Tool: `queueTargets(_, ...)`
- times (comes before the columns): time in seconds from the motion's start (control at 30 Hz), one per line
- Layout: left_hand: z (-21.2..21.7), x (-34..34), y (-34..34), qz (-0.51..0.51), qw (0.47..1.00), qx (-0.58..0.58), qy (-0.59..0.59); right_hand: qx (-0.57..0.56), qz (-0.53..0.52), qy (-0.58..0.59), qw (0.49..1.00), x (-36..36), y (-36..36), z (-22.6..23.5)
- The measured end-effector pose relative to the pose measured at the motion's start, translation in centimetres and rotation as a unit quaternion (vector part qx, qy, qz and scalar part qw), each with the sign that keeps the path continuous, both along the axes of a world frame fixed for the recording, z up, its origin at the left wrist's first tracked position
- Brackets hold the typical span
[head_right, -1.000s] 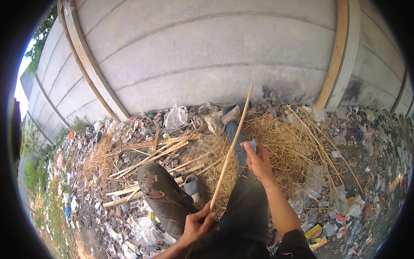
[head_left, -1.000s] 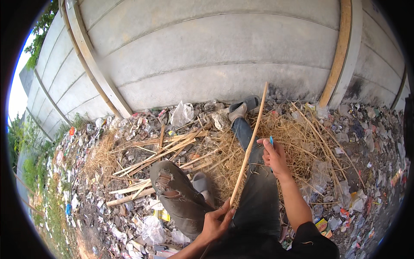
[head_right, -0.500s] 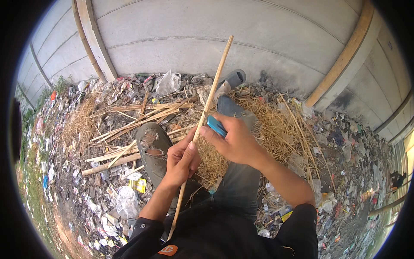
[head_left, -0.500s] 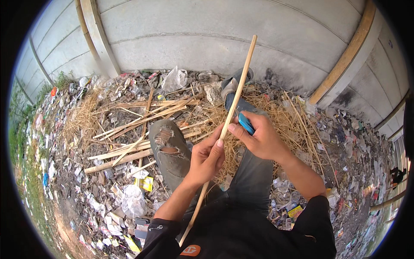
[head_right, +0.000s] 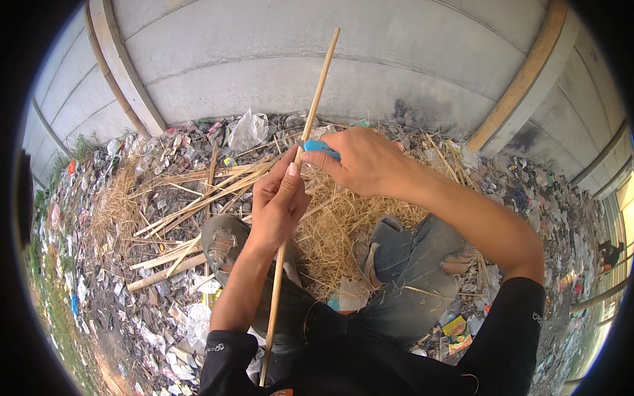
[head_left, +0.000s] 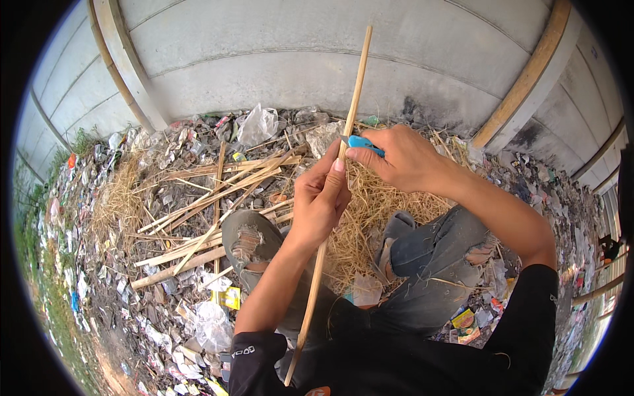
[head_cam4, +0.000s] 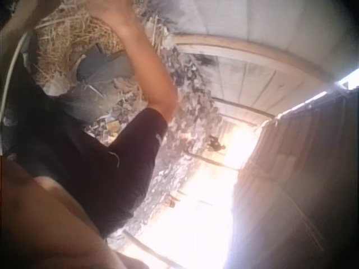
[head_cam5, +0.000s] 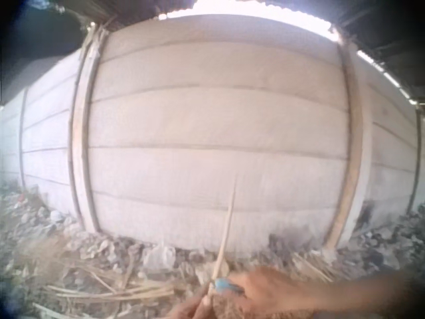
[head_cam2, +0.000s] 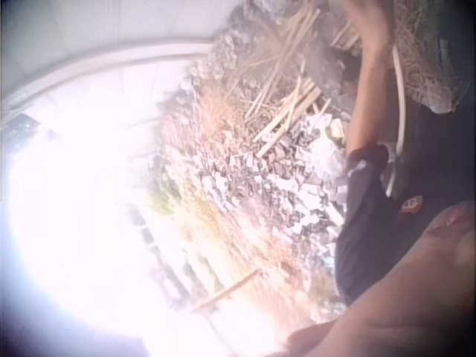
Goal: The person sits on the ground and uses a small knife to shave thin strips from a long bamboo stick, holding it between their legs. They repeatedly scrape the stick to create fine shavings, which fall onto the ground covered in debris and straw.
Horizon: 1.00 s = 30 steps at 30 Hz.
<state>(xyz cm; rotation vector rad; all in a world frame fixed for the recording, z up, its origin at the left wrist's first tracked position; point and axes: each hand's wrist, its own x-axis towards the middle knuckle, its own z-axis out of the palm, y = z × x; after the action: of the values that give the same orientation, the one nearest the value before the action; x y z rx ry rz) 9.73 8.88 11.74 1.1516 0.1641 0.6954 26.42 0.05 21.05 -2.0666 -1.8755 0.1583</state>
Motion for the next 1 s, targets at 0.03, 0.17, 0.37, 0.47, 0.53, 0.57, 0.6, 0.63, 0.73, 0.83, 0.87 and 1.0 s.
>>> queueTargets(0.03,-0.3,1.0,0.9,-0.006,1.0,0.003,0.001,0.024,0.005,0.01,1.0,1.4,0.9,-1.2)
queueTargets(0.17,-3.5,4.2,2.7,-0.017,0.996,0.015,0.081,0.048,-0.101,0.045,0.993,9.1,3.6,-4.4)
queueTargets(0.37,-6.2,4.6,1.5,-0.072,0.985,-0.016,0.158,-0.004,-0.244,0.073,0.967,19.4,5.5,-12.0)
queueTargets(0.47,-6.3,2.5,0.2,-0.141,0.978,-0.007,0.152,0.144,-0.372,0.157,0.903,27.9,3.6,-9.5)
queueTargets(0.53,-7.0,1.2,-0.2,-0.172,0.975,0.008,0.137,0.22,-0.383,0.116,0.89,30.7,1.7,-9.1)
queueTargets(0.57,-7.1,1.6,-0.1,-0.153,0.978,-0.012,0.138,0.225,-0.38,0.109,0.891,30.4,0.8,-9.3)
queueTargets(0.6,-6.9,2.0,-0.2,-0.134,0.981,-0.032,0.139,0.229,-0.377,0.103,0.892,29.9,-0.1,-9.6)
queueTargets(0.63,-7.0,2.2,-0.5,-0.114,0.982,-0.054,0.141,0.187,-0.378,0.097,0.901,28.1,-0.4,-9.3)
queueTargets(0.73,-8.4,3.0,0.8,-0.066,0.988,0.001,0.14,0.135,-0.28,0.215,0.926,24.1,0.0,-9.4)
queueTargets(0.83,-9.2,3.1,1.6,-0.03,0.986,0.021,0.163,0.048,-0.139,0.22,0.964,17.2,1.3,-9.0)
queueTargets(0.87,-9.1,3.3,1.8,-0.024,0.985,0.024,0.172,0.013,-0.092,0.223,0.97,15.3,1.4,-9.3)
queueTargets(1.0,-8.6,4.0,1.6,-0.025,0.979,0.03,0.198,-0.05,0.032,0.215,0.975,8.3,1.0,-11.5)
